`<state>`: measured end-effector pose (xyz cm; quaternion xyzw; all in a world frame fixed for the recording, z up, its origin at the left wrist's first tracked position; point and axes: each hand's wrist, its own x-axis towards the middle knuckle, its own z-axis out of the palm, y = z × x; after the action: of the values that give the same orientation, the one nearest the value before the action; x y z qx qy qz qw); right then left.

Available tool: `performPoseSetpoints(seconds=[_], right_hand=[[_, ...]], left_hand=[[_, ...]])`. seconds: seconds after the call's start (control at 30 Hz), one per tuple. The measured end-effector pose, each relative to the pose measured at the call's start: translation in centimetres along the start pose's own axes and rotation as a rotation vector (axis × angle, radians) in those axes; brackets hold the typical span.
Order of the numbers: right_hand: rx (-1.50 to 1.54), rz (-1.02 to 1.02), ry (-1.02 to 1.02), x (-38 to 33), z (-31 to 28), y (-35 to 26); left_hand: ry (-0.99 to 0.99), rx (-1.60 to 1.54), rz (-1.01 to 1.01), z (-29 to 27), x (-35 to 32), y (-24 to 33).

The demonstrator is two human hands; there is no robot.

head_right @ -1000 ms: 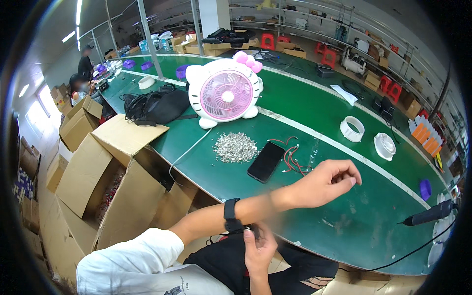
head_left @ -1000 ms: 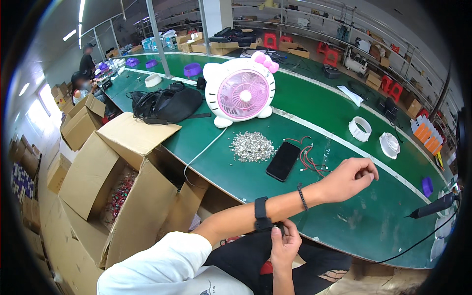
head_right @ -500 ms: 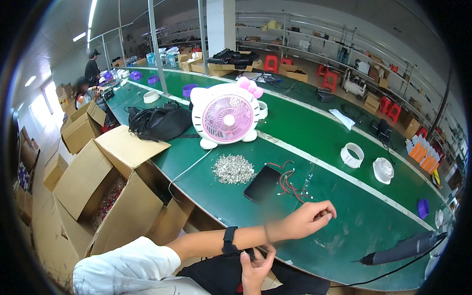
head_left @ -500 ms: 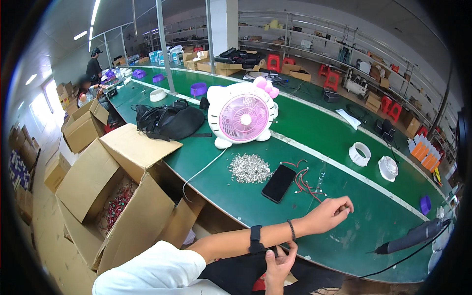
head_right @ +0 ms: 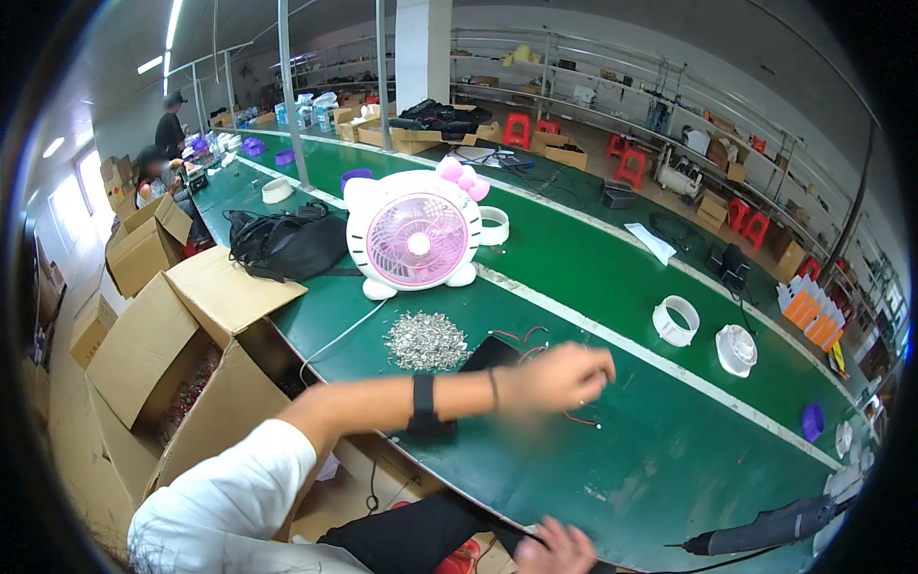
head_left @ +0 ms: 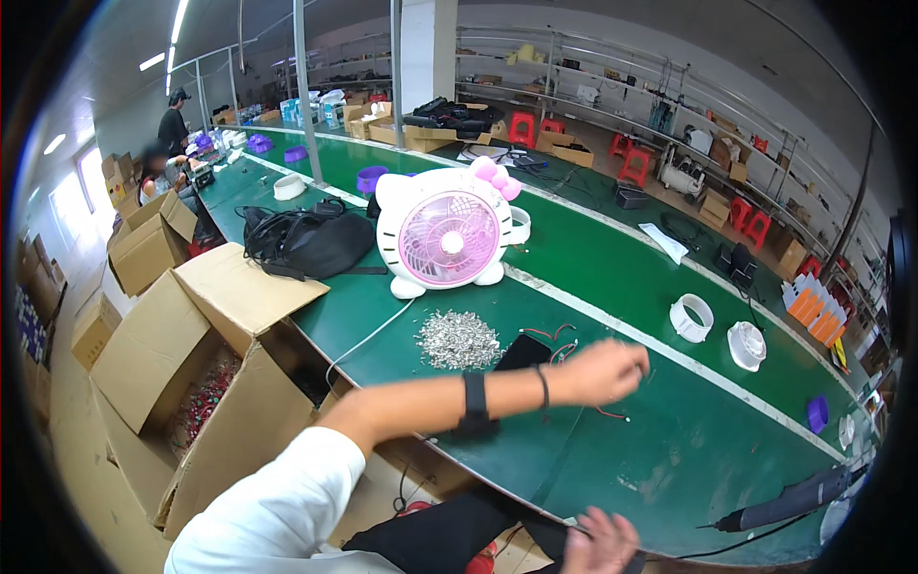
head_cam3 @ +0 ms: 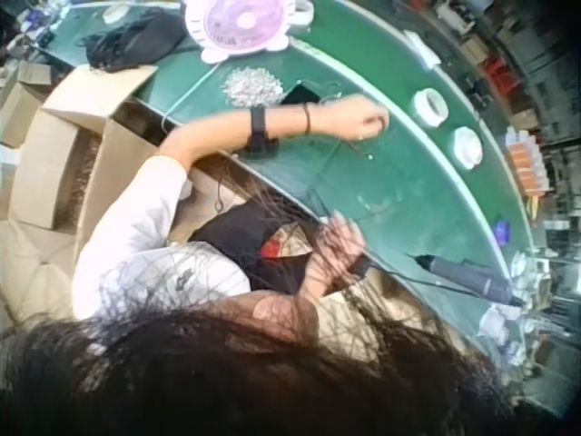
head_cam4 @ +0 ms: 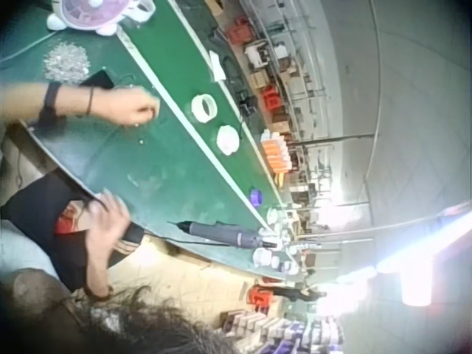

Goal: Assemble electrical components and screws into small plastic fan housings.

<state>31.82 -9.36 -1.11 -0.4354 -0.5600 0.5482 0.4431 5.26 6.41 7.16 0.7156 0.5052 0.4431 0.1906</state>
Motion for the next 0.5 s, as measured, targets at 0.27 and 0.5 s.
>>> performPoseSetpoints(seconds=[0.27, 0.5], right_hand=[[0.195, -0.888, 0.214, 5.0, -21.5, 1.5], [-0.192, -0.691, 0.582, 8.9, -11.5, -12.4]], left_hand=[[0.267, 1.084, -0.514, -13.9, 9.5, -22.7], [0.424, 1.472, -0.733, -15.8, 8.3, -30.8]])
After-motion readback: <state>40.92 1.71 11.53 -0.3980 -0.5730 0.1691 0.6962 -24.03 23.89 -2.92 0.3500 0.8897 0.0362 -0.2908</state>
